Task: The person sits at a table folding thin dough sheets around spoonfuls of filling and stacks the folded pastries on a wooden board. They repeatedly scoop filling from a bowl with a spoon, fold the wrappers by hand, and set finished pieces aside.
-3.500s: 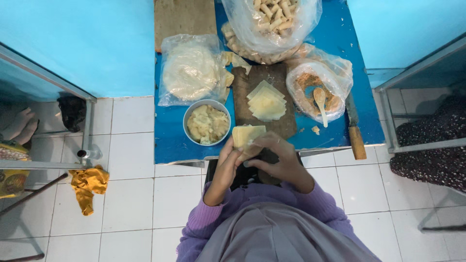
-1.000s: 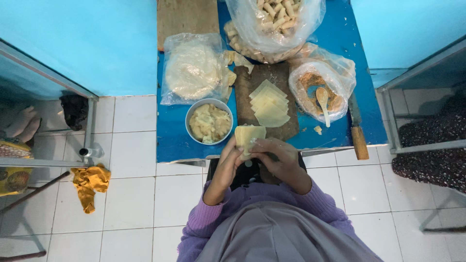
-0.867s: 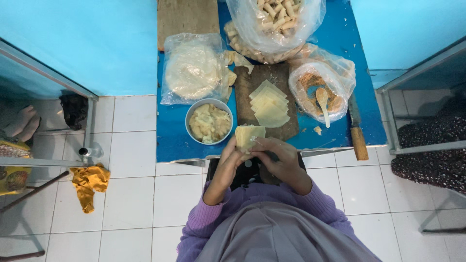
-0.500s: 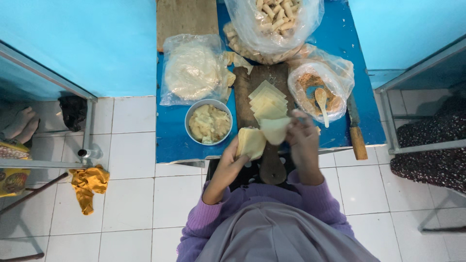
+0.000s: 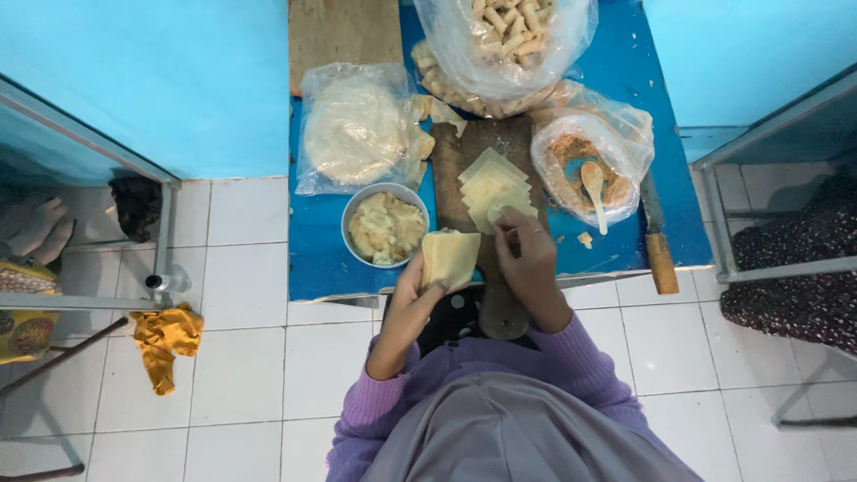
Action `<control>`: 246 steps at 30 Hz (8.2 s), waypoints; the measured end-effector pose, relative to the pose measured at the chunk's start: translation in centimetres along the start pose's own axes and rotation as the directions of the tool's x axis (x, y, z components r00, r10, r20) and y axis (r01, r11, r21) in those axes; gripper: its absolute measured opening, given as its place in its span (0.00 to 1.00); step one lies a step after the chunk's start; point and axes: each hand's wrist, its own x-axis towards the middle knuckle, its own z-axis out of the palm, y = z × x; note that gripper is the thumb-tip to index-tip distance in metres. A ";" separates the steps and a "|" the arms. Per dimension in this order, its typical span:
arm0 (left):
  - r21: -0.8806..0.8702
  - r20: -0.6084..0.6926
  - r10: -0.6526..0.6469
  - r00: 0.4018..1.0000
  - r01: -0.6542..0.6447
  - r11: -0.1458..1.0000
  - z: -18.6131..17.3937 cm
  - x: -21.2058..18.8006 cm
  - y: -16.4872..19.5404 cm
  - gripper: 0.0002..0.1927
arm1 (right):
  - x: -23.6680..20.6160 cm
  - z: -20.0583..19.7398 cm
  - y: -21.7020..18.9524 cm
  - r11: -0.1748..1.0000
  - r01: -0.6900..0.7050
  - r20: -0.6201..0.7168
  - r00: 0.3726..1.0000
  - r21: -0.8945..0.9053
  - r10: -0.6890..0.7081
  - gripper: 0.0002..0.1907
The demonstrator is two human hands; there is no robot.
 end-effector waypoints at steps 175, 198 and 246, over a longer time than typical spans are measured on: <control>0.927 0.265 0.408 0.874 -0.114 -0.359 0.1 19.0 9.7 0.13 | 0.5 -4.9 1.8 0.995 -0.099 -0.007 0.995 -0.032 0.099 0.16; 0.970 -0.037 0.421 0.906 -0.068 0.232 5.9 6.3 -0.4 0.11 | 0.9 -4.3 1.9 0.992 -0.129 0.010 0.992 -0.001 0.129 0.19; 0.998 -0.059 0.542 0.839 0.044 0.040 -0.6 0.5 5.5 0.60 | 3.6 2.2 -5.6 0.813 0.551 0.581 0.730 -0.189 -0.359 0.19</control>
